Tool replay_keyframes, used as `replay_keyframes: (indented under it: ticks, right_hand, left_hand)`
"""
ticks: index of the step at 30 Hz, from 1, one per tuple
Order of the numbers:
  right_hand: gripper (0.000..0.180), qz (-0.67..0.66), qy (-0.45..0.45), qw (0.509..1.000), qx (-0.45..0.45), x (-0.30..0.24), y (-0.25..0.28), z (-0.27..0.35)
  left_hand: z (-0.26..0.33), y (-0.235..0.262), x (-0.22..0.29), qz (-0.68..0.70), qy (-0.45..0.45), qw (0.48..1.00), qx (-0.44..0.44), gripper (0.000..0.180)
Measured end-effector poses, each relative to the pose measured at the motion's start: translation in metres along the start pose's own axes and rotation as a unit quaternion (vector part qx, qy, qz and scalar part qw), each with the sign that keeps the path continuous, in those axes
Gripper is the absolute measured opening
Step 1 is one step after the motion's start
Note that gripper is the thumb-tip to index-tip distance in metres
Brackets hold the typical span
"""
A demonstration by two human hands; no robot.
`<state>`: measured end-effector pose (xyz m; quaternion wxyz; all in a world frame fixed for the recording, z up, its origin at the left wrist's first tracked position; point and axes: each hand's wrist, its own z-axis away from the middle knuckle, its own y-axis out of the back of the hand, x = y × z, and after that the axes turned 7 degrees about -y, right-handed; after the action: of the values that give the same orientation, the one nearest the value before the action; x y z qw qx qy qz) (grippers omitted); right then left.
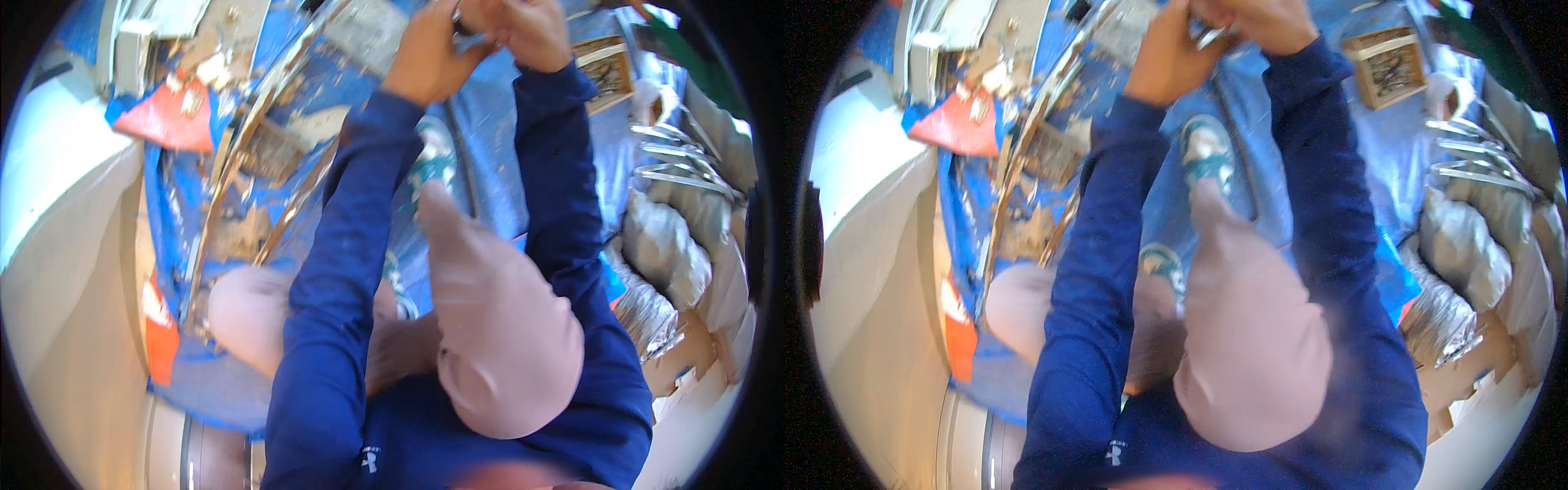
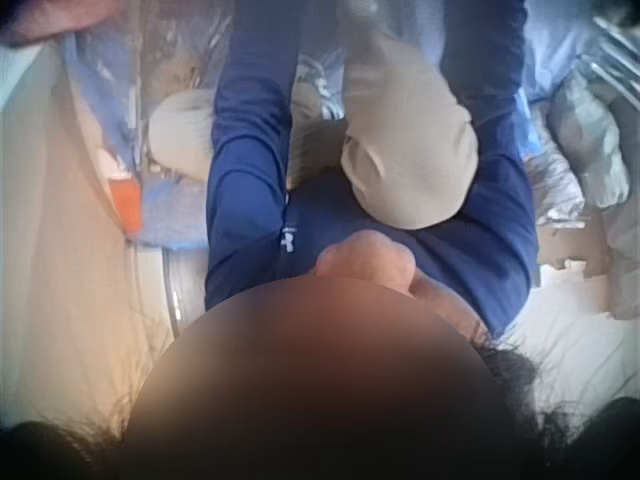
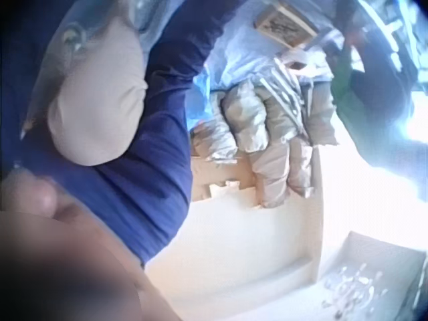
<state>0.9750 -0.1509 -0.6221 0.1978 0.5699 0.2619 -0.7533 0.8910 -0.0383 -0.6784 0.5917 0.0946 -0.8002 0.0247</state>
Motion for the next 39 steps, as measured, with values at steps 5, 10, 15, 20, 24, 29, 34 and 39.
replay_keyframes:
  ticks: [5, 10, 15, 20, 24, 29, 34, 39]
  right_hand:
    - [0.021, 0.051, 0.065, 0.959, 0.27, -0.004, -0.027, 0.005]
    - [0.016, -0.005, 0.257, 0.843, 0.473, 0.03, -0.062, 0.003]
    - [0.031, -0.049, 0.126, 0.97, 0.201, 0.022, -0.034, 0.007]
    - [0.031, -0.035, 0.048, 0.998, -0.005, -0.009, -0.015, 0.008]
    - [0.017, -0.015, 0.133, 0.943, 0.305, 0.005, -0.05, 0.014]
    - [0.018, -0.003, 0.227, 0.878, 0.422, 0.028, -0.069, 0.009]
    - [0.027, -0.037, 0.099, 0.992, 0.073, 0.006, -0.019, 0.004]
    - [0.031, 0.099, 0.008, 0.994, -0.037, -0.01, -0.007, -0.003]
  left_hand:
    - [-0.003, -0.013, -0.009, 0.029, 0.012, 0.998, 0.056, 0.02]
    - [0.003, -0.03, -0.015, -0.075, -0.02, 0.99, 0.116, 0.024]
    - [0.012, -0.033, -0.01, -0.097, 0.052, 0.98, 0.167, 0.026]
    - [0.015, -0.025, -0.006, 0.009, -0.014, 0.993, 0.119, 0.029]
    - [0.014, -0.038, -0.013, -0.044, -0.006, 0.979, 0.198, 0.024]
    - [0.017, -0.061, -0.021, -0.137, -0.061, 0.941, 0.303, 0.033]
    - [0.025, -0.066, 0.004, -0.093, -0.014, 0.948, 0.305, 0.033]
    - [0.027, -0.058, 0.002, -0.003, 0.015, 0.955, 0.296, 0.03]
